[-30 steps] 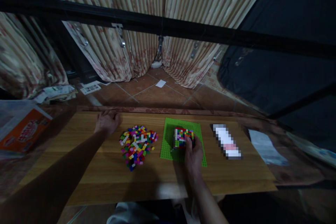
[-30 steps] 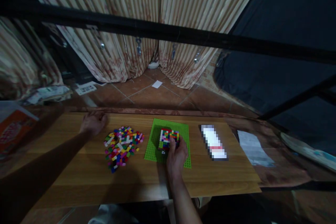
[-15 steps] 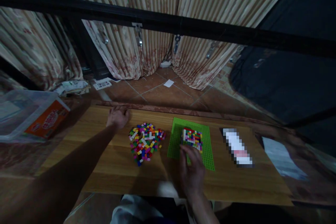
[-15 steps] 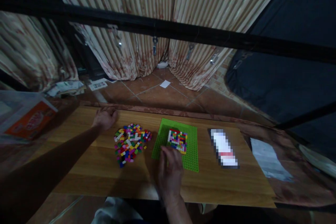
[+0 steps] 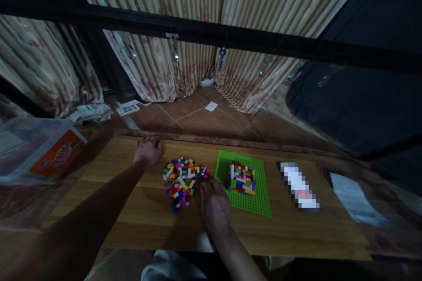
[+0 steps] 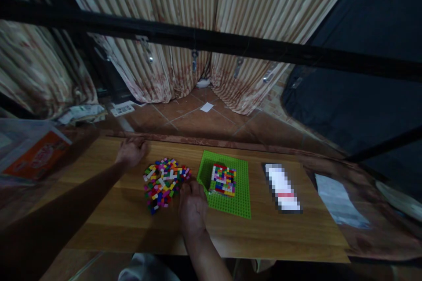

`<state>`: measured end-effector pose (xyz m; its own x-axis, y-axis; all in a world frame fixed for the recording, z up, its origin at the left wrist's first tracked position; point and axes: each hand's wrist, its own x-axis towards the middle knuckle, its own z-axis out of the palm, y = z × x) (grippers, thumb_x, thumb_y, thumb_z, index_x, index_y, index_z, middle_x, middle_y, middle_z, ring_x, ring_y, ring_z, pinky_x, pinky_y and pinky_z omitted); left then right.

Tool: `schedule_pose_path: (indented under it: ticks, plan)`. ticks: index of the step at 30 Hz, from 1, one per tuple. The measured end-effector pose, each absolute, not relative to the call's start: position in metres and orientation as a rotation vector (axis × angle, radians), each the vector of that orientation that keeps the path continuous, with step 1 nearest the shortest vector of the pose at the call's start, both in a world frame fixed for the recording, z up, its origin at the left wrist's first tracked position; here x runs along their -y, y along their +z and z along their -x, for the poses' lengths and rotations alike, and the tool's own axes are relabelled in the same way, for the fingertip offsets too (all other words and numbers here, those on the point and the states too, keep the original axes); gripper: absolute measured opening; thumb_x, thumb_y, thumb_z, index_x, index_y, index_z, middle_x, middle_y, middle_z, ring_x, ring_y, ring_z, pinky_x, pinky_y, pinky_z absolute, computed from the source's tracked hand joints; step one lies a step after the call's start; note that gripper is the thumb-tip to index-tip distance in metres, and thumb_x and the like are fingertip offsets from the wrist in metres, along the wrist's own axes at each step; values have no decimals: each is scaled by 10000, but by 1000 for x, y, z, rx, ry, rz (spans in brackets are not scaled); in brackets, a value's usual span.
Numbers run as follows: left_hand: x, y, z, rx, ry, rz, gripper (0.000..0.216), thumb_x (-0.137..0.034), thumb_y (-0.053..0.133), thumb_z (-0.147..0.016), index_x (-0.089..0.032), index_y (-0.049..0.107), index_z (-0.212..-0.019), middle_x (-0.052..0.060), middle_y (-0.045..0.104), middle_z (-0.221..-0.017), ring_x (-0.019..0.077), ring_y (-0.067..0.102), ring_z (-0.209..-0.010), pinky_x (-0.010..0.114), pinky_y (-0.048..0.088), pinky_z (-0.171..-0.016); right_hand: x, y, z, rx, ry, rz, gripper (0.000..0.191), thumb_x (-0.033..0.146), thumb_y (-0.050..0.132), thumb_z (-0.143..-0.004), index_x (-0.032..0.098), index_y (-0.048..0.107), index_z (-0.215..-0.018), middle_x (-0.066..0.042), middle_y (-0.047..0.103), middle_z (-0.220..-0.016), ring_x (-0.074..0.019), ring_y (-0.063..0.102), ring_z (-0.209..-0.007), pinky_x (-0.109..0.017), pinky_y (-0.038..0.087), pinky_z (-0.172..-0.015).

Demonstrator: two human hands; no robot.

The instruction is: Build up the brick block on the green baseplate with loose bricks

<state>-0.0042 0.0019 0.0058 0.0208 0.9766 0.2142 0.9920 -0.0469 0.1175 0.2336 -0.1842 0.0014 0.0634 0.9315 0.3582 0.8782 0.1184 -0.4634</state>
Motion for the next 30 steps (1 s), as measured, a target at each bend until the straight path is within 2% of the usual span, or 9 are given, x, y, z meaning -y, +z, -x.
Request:
schedule_pose_path:
  ticks: [3, 7, 14, 23, 30]
  plan:
    - [-4, 5, 5, 2130, -378, 2190, 456, -380, 358, -906, -149, 624, -1195, 148, 630, -1277, 331, 509, -1232, 468, 367, -1029, 186, 2, -233, 1769, 155, 1731, 230, 194, 465, -945, 223, 682, -877, -80, 663, -900, -233, 595, -834, -353, 494, -711]
    - [-6, 4, 6, 2111, -380, 2217, 451, -381, 354, -910, -148, 636, -1173, 154, 633, -1262, 328, 518, -1219, 471, 362, -1047, 199, 8, -237, 1631, 349, 1642, 184, 176, 491, -928, 211, 671, -911, -62, 687, -904, -213, 632, -855, -331, 506, -751]
    - [-5, 9, 5, 2121, -397, 2224, 446, -376, 365, -911, -138, 635, -1173, 170, 626, -1262, 344, 511, -1217, 487, 363, -1050, 235, 19, -260, 1380, 642, 1628, 171, 229, 521, -913, 229, 692, -901, -38, 711, -882, -193, 675, -817, -287, 524, -710]
    - [-5, 9, 6, 2114, -395, 2245, 446, -378, 344, -923, -144, 638, -1163, 181, 621, -1266, 351, 506, -1221, 515, 367, -1039, 253, 12, -308, 1159, 519, 1734, 215, 364, 567, -887, 221, 724, -919, -62, 733, -910, -216, 689, -851, -326, 543, -755]
    - [-6, 11, 3, 2158, -336, 2227, 435, -357, 369, -915, -127, 615, -1191, 174, 610, -1287, 350, 500, -1230, 511, 370, -1044, 248, 13, -338, 1073, 415, 1764, 263, 413, 598, -853, 195, 730, -921, -78, 735, -910, -210, 684, -795, -325, 543, -720]
